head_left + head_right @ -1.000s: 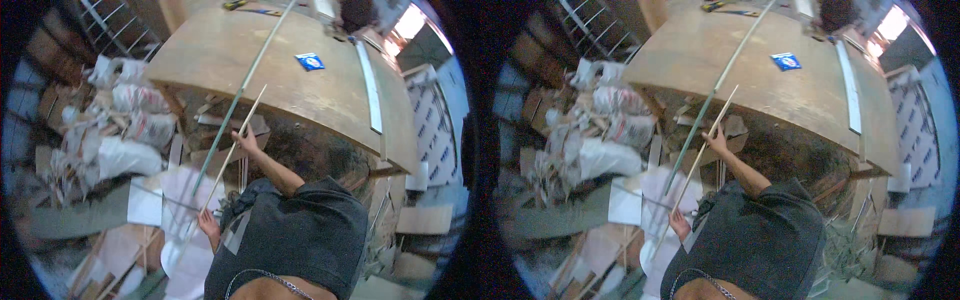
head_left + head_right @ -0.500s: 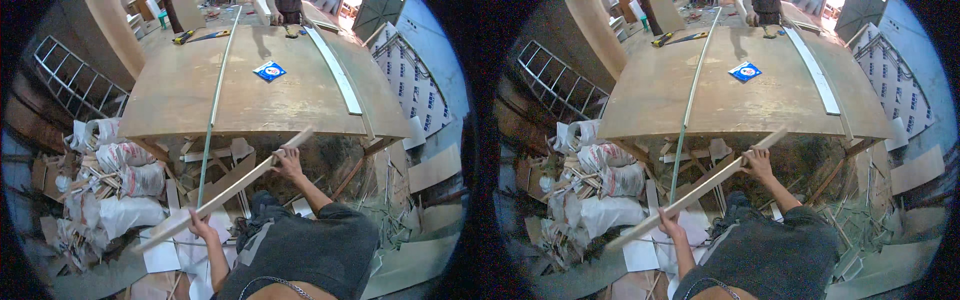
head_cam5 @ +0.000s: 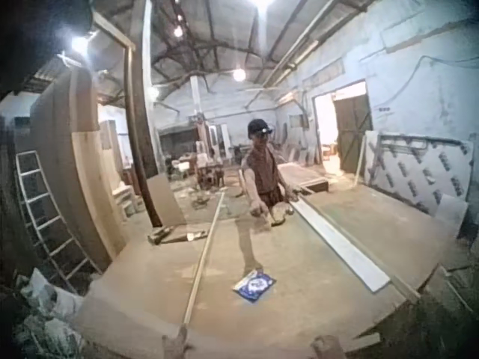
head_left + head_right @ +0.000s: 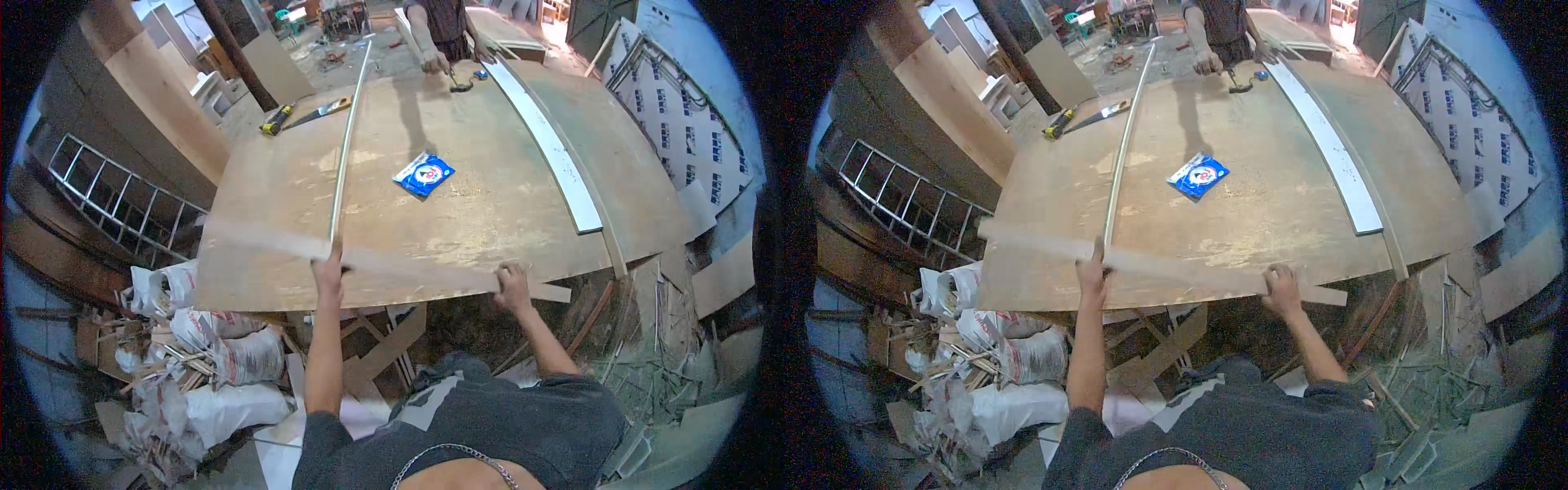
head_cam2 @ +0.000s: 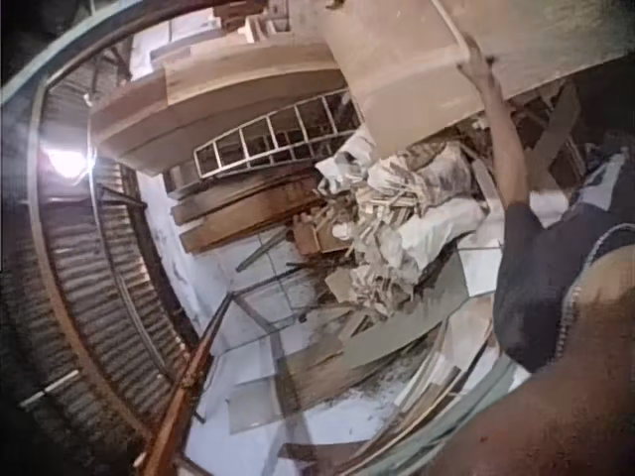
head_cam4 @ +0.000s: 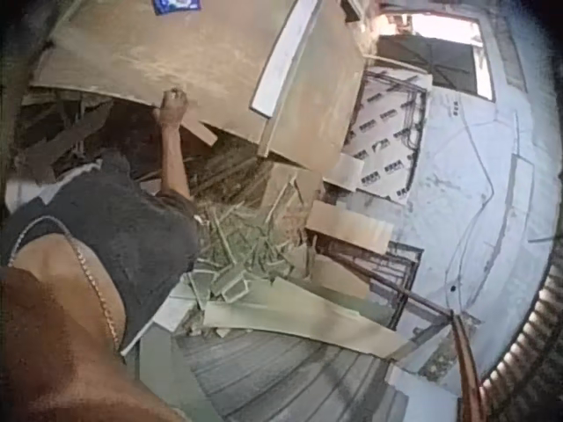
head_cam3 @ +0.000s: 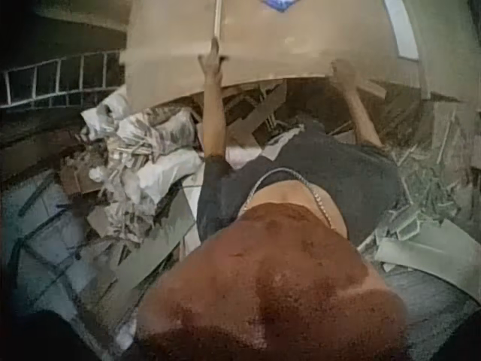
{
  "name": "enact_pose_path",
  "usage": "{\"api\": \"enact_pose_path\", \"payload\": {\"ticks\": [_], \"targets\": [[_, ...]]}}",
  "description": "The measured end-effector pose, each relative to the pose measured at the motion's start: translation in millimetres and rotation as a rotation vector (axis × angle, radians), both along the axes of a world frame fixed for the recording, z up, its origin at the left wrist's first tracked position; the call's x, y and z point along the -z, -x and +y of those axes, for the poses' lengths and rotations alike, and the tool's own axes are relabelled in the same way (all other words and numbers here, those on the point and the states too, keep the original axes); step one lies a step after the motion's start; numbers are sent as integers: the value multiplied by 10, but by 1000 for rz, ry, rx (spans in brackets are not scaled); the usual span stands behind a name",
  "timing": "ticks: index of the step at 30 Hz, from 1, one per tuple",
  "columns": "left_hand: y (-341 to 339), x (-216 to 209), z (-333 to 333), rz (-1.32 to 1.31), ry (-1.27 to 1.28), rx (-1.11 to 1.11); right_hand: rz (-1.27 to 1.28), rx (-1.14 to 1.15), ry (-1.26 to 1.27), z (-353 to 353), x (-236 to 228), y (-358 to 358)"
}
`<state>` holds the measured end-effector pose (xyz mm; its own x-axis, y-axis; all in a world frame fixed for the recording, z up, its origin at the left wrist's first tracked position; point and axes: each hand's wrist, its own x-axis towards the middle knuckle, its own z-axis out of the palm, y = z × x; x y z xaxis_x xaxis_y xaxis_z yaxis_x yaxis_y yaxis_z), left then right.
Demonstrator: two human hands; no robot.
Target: The person assembles thin wooden strips into a rectangular frame on a large workbench. They align the strips, hold them in place, and use a hammer to secure the joints. Another person assists by handing over materials and working on a similar frame nearby.
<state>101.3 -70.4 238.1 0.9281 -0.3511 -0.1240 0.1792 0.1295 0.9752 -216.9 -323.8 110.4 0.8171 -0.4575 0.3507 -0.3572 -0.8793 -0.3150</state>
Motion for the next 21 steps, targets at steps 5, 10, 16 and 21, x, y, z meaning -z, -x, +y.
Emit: {"api": "enact_pose_path", "payload": {"ticks": [5,10,16,21], "targets": [[-277,-174,-1295,-29,164,364,-136,157,-231,-1138,-115,-660],[-745,-98,-1638,45,404,222,-253,-25,-10,-2201,-329,-1664],[-824,-5,-1458,-174,451,-343,-194,60,202,-3188,-561,-2850],[-554,629,-2161,-222,312,-486,-504,389,-269,-2786,-616,-3487]]}}
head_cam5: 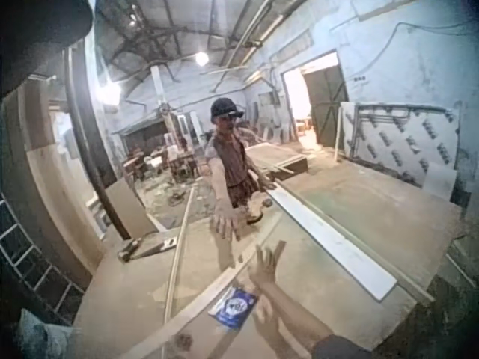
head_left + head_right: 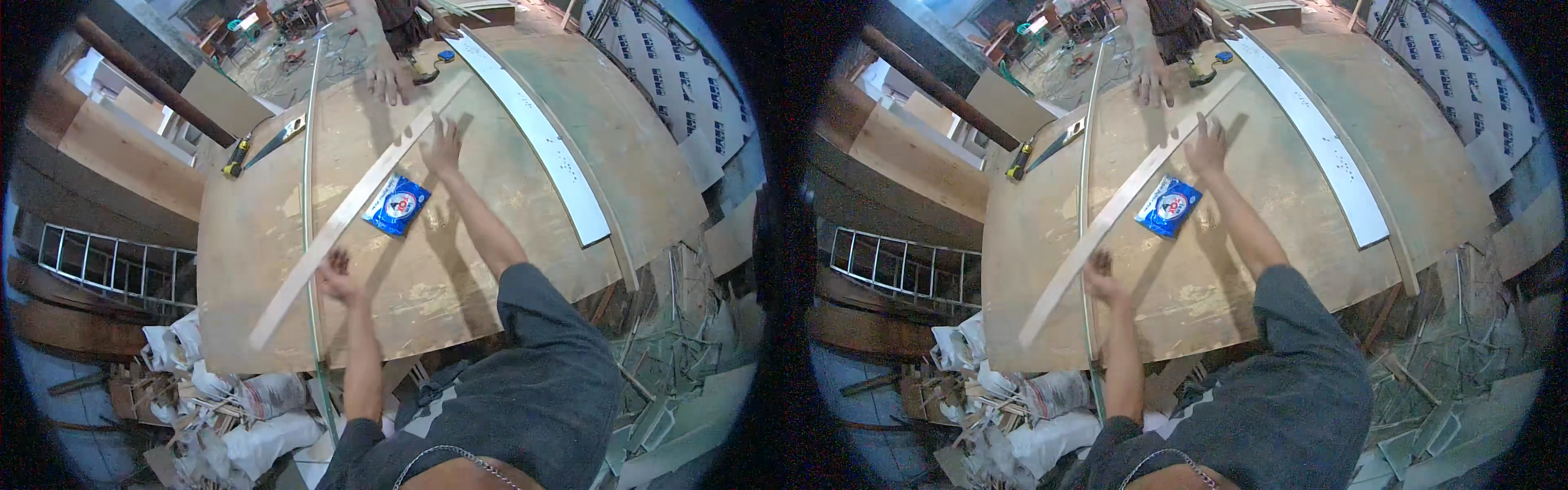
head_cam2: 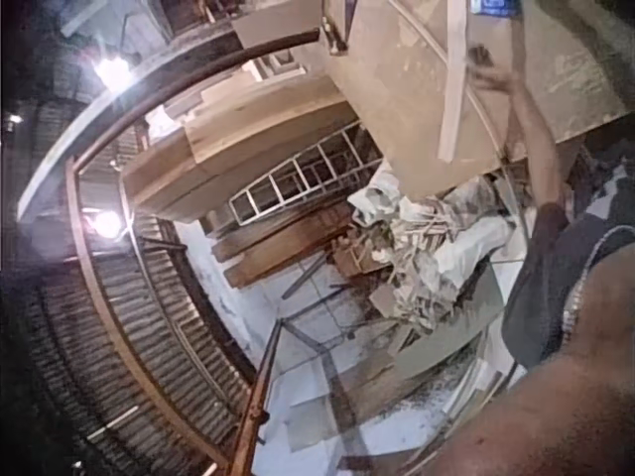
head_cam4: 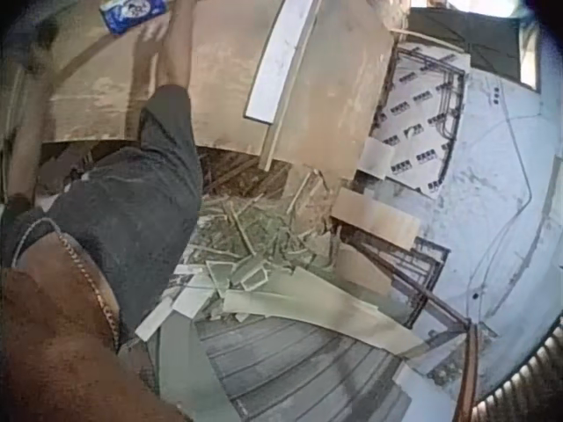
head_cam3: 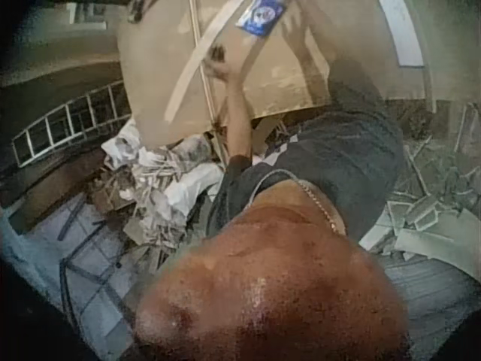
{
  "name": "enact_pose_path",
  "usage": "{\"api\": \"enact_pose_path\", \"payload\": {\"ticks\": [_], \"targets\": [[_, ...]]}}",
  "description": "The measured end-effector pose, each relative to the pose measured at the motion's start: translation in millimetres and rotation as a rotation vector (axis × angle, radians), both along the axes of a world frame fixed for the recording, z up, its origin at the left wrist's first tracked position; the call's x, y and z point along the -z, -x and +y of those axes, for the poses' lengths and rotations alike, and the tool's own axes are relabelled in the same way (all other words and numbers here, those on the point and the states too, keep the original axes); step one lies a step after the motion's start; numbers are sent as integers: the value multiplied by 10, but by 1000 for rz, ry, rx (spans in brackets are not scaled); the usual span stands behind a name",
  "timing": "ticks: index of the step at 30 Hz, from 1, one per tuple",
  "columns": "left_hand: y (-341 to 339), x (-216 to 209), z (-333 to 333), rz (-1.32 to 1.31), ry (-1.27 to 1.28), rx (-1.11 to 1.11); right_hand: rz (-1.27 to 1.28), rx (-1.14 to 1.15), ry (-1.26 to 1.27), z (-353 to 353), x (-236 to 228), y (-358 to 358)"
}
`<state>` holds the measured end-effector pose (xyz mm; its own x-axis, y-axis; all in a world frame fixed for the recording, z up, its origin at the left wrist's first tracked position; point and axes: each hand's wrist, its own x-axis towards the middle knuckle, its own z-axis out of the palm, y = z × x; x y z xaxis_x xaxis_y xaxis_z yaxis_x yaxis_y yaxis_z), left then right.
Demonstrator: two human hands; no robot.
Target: The person assembles thin wooden strips into a rectangular frame on a large workbench. They align the strips, hold them in place, and use a hammer to secure the joints. Another person assists by handing over materials and working on a similar frame nearby.
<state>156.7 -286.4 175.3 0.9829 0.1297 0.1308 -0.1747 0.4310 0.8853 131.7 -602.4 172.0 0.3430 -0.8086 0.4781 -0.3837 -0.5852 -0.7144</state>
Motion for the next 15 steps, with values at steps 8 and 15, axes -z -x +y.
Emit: {"api": "enact_pose_path", "payload": {"ticks": [8,15], "targets": [[769,732,-739,187,-189,617,-507,-629,-1232,1459,526,607],[1342,674,3,89,-571,1001,-448,-545,-1262,1061,251,925]]}}
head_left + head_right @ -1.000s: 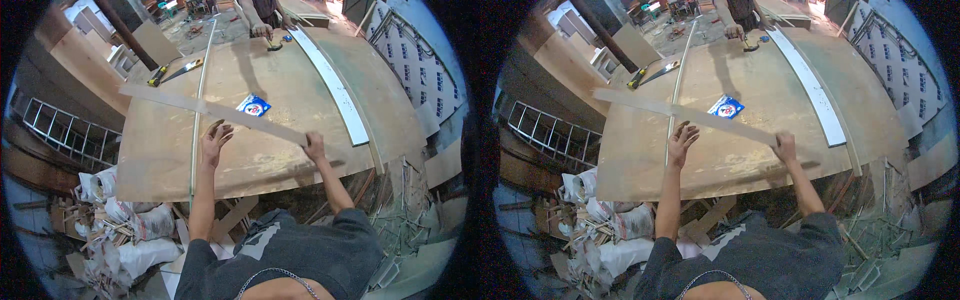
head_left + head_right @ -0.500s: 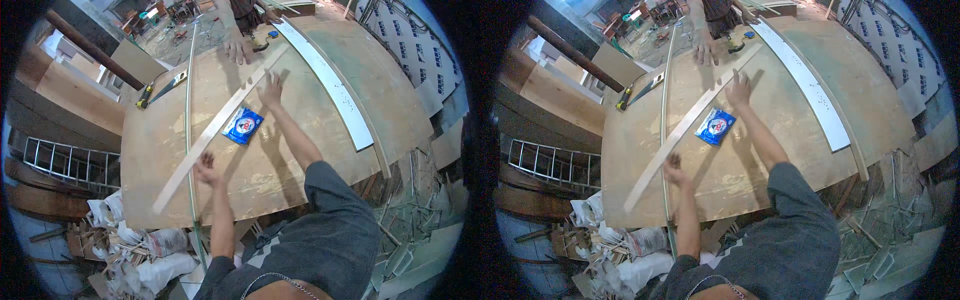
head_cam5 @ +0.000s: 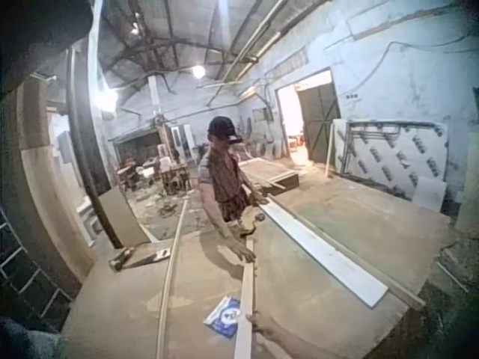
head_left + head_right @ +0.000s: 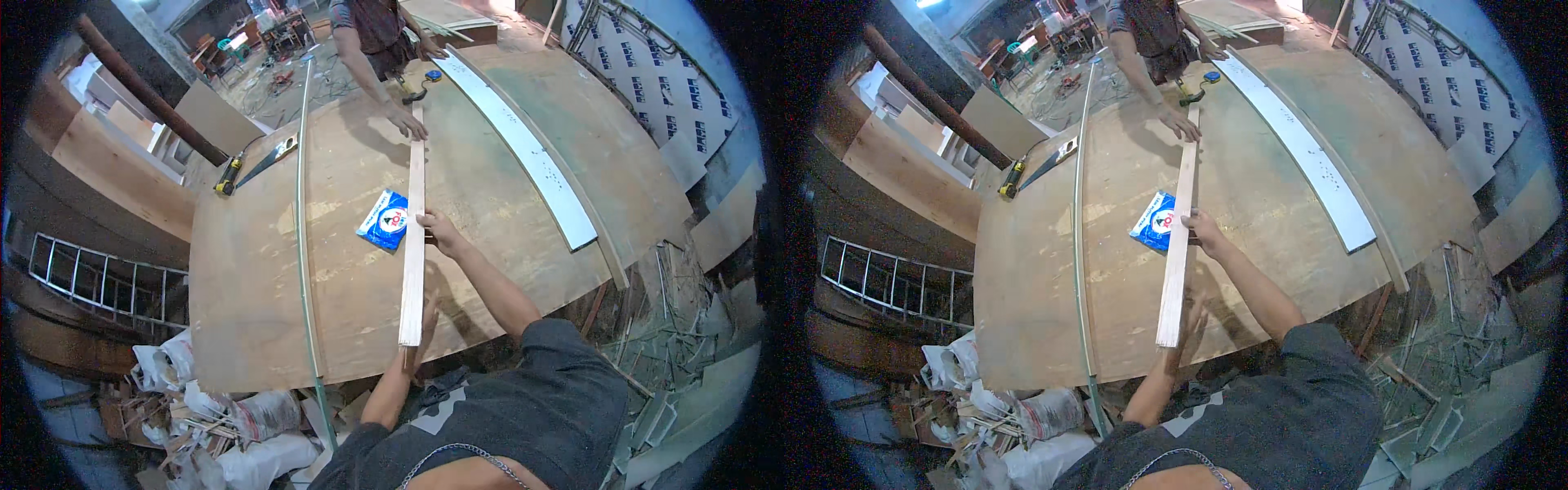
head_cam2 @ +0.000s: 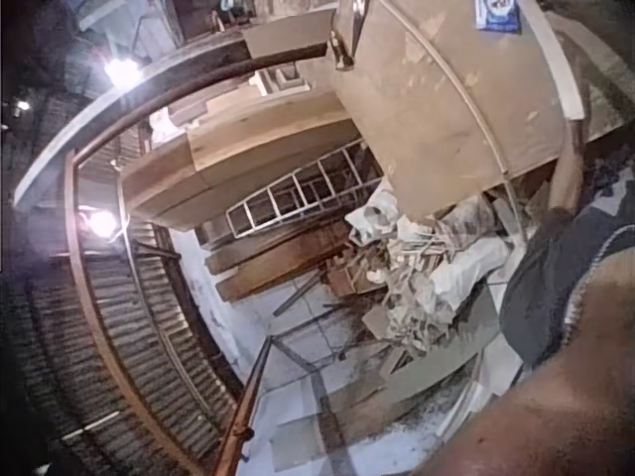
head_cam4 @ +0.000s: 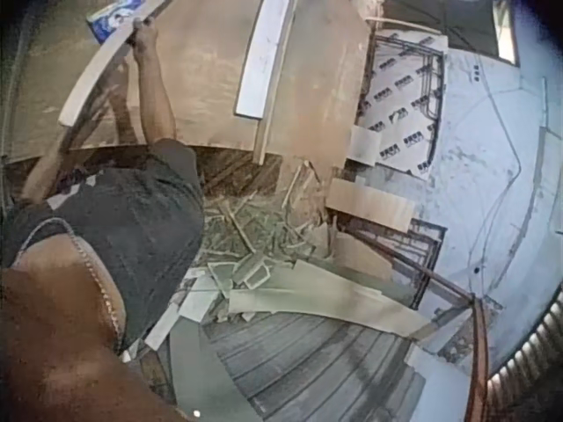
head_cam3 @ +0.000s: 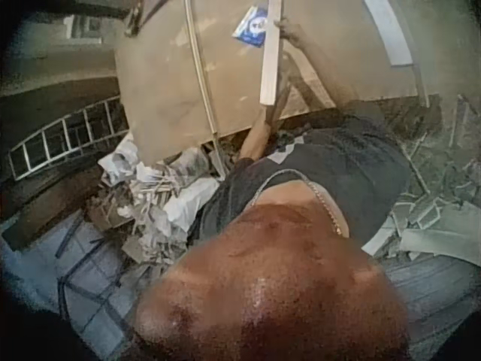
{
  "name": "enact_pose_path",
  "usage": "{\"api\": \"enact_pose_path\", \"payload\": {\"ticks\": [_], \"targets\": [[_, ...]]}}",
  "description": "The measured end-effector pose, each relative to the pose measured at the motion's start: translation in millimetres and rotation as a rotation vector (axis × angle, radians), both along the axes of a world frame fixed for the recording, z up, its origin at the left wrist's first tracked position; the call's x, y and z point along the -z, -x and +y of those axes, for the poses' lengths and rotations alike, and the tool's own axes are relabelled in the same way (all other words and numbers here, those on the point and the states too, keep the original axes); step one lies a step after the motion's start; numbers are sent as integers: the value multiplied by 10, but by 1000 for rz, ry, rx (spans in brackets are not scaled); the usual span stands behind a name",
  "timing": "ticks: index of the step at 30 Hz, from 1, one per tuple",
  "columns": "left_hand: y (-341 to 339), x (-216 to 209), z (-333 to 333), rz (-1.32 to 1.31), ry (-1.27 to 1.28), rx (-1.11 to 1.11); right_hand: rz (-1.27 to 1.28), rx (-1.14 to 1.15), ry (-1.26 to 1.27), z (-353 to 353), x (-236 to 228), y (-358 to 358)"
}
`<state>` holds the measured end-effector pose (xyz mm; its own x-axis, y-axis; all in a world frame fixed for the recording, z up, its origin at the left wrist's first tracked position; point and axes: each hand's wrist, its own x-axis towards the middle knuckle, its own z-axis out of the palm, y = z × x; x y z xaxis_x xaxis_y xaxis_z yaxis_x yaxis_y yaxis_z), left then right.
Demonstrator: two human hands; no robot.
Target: The person assembles thin wooden strips into a rectangular frame on a large workbench. They align the strips, hold them in place, and use a hammer to secure the joints. Another person assists by handing over materials and working on a similar frame nearby.
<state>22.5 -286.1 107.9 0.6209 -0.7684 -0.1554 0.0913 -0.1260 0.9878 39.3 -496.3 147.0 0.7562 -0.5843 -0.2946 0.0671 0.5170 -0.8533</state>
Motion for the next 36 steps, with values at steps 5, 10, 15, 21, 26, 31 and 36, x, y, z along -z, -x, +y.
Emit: {"api": "enact_pose_path", "payload": {"ticks": [5,10,15,21,26,31,36], "targets": [[1,1364,1026,-649,-35,68,33,58,20,140,107,-106],[26,538,1274,-649,-119,132,-75,173,-89,267,-34,-48],[-11,545,1599,-794,-198,115,-21,302,79,678,-93,243],[-84,814,1822,-840,-15,136,378,563,537,1785,457,1408],[-58,705,1848,-974,6,148,905,521,840,2863,1275,2988],[86,718,1797,-1007,71,133,1375,50,546,4048,2173,4652],[82,785,1778,-933,-62,73,1521,-119,311,4400,2580,5131]]}}
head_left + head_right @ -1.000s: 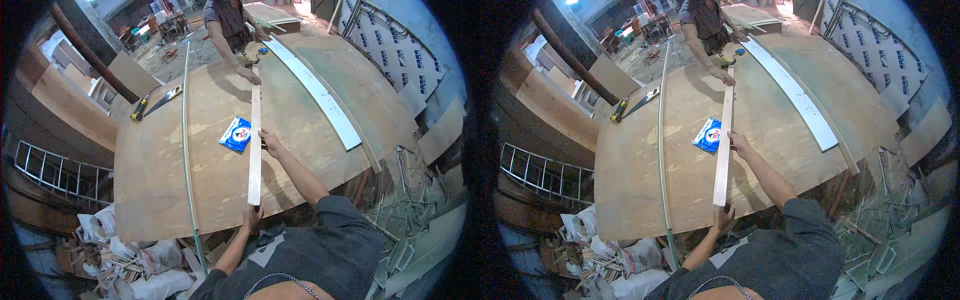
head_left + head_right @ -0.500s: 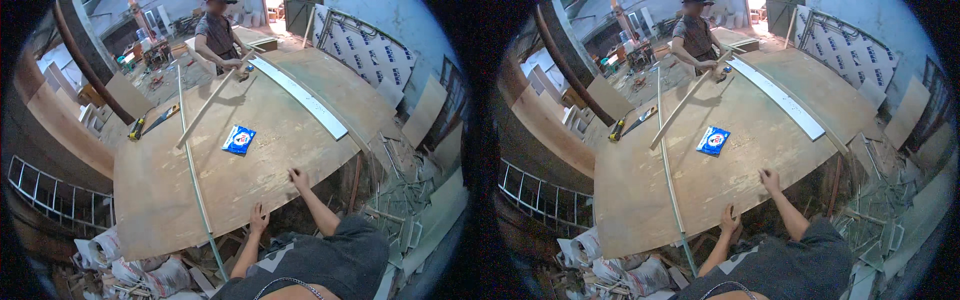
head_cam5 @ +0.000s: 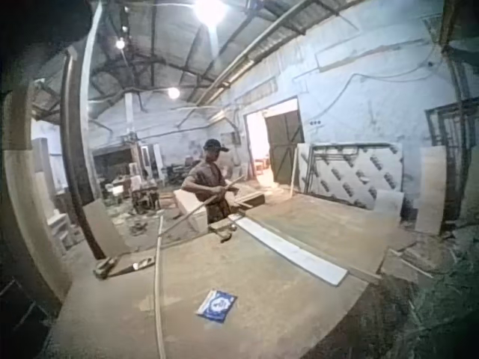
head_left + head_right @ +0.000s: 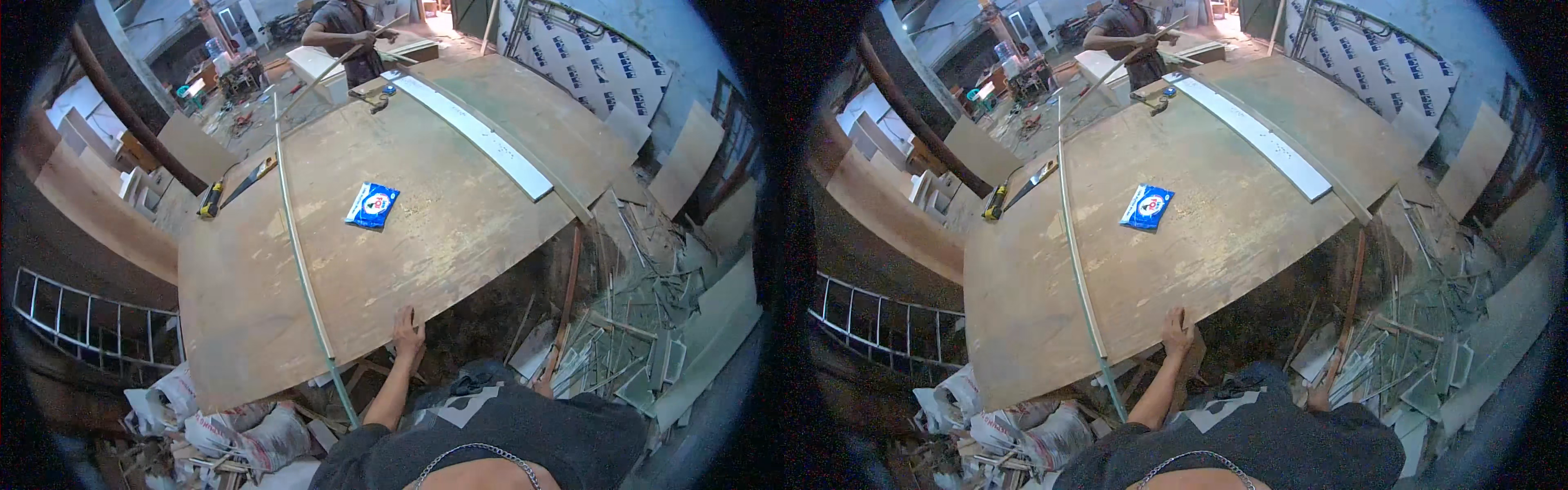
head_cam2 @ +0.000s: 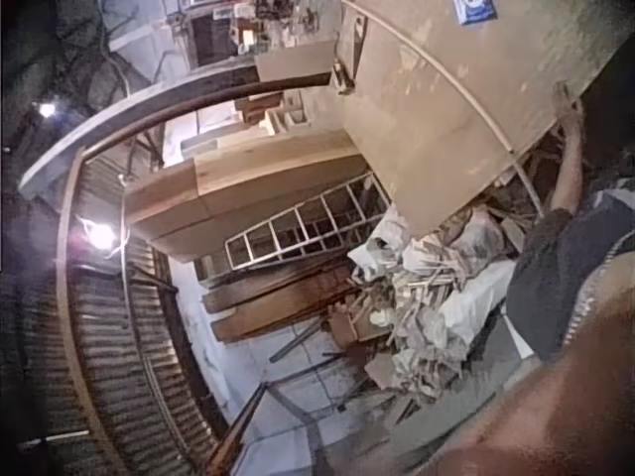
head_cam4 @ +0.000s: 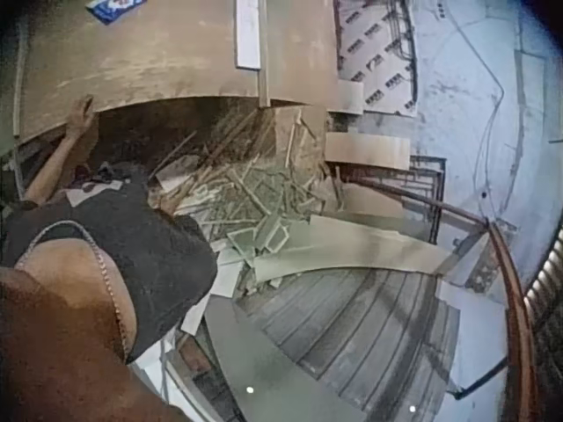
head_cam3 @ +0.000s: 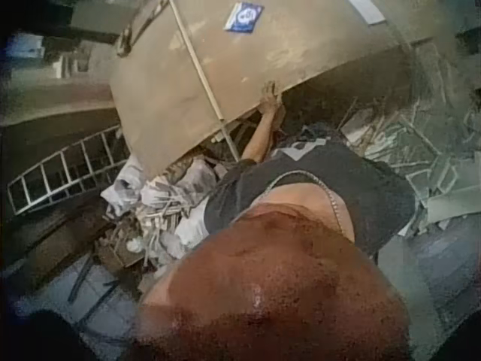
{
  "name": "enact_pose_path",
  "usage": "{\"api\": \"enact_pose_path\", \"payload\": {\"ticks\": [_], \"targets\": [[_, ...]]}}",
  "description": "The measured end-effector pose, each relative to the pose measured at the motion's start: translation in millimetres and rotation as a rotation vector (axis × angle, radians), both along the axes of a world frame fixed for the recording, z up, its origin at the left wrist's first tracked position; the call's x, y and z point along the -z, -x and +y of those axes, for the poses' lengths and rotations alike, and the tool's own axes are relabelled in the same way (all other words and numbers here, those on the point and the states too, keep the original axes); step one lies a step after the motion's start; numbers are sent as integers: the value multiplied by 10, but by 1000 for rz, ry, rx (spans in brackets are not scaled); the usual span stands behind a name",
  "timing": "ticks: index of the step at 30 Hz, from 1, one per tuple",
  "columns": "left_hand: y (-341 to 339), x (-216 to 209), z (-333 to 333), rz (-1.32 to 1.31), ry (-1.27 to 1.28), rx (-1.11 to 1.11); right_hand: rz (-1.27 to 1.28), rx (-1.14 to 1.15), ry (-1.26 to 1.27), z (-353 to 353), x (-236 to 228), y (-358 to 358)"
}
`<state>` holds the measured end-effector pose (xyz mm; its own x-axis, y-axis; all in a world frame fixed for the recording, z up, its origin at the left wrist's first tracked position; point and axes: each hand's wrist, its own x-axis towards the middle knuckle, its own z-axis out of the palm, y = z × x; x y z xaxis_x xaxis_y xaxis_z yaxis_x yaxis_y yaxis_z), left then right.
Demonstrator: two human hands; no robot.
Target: The person assembles thin wooden strips into a rectangular frame on a large workbench. They align the strips, hold them in place, and use a hammer to secure the joints. Another person assists by handing over materials and working on a similar frame nearby.
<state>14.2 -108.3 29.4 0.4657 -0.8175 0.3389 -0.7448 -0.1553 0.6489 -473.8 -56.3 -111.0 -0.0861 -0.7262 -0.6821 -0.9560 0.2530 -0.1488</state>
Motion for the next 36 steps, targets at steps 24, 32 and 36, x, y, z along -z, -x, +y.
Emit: {"api": "enact_pose_path", "payload": {"ticks": [24,32,36], "targets": [[166,225,-956,-197,-281,-656,-152,261,492,-2536,493,805],[296,105,-957,-194,-378,-638,-213,41,160,-1519,1175,1285],[323,62,-1044,-171,-362,-624,-248,-2,108,-1467,1082,1228]]}}
